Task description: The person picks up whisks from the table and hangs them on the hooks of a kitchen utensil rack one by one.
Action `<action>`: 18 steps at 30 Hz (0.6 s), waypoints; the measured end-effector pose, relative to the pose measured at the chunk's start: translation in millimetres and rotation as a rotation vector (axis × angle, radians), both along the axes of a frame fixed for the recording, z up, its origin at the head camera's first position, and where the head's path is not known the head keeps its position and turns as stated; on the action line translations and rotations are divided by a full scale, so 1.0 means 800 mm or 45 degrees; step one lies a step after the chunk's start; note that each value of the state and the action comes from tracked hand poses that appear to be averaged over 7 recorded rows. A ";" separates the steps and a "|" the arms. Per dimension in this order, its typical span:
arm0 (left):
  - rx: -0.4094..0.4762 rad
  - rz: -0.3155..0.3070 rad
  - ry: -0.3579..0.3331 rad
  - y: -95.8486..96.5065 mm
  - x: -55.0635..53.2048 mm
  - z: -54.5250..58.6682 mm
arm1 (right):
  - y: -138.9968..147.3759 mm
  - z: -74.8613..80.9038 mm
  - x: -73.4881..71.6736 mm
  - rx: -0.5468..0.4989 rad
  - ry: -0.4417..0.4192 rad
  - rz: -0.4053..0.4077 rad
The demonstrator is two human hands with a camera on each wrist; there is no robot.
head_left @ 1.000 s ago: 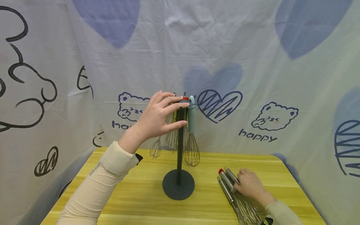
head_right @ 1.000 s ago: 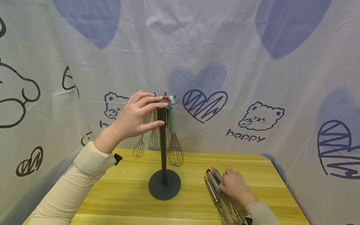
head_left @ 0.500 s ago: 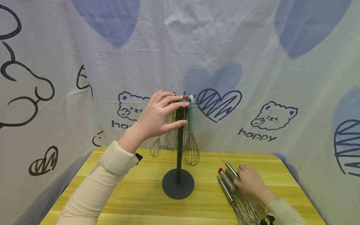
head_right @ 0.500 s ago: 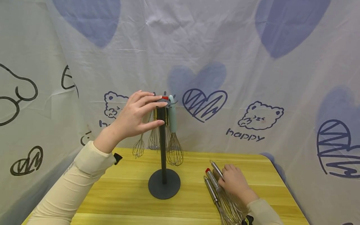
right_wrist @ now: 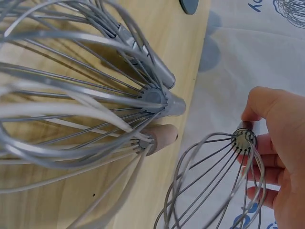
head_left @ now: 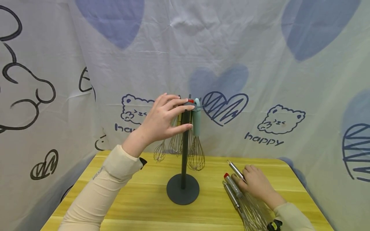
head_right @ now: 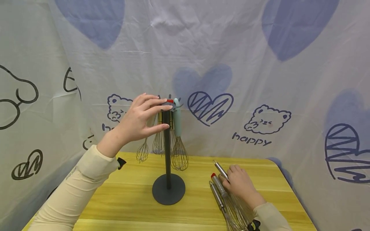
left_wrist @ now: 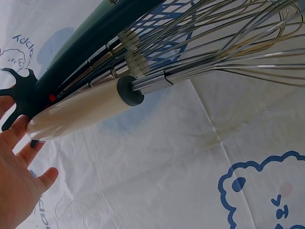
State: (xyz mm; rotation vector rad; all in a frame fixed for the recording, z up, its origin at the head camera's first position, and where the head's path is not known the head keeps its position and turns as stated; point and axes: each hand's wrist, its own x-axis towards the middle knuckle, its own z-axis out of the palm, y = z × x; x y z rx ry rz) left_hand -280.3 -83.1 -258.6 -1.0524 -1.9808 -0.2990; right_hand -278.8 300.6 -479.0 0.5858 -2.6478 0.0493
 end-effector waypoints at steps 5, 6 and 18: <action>-0.002 0.002 0.000 -0.001 0.000 0.000 | -0.004 0.005 -0.001 -0.073 0.022 0.026; -0.002 0.002 0.000 -0.001 0.000 0.000 | -0.005 0.007 -0.001 -0.079 0.032 0.032; 0.008 -0.007 -0.001 -0.002 -0.003 -0.001 | -0.008 0.014 -0.013 -0.111 0.399 0.231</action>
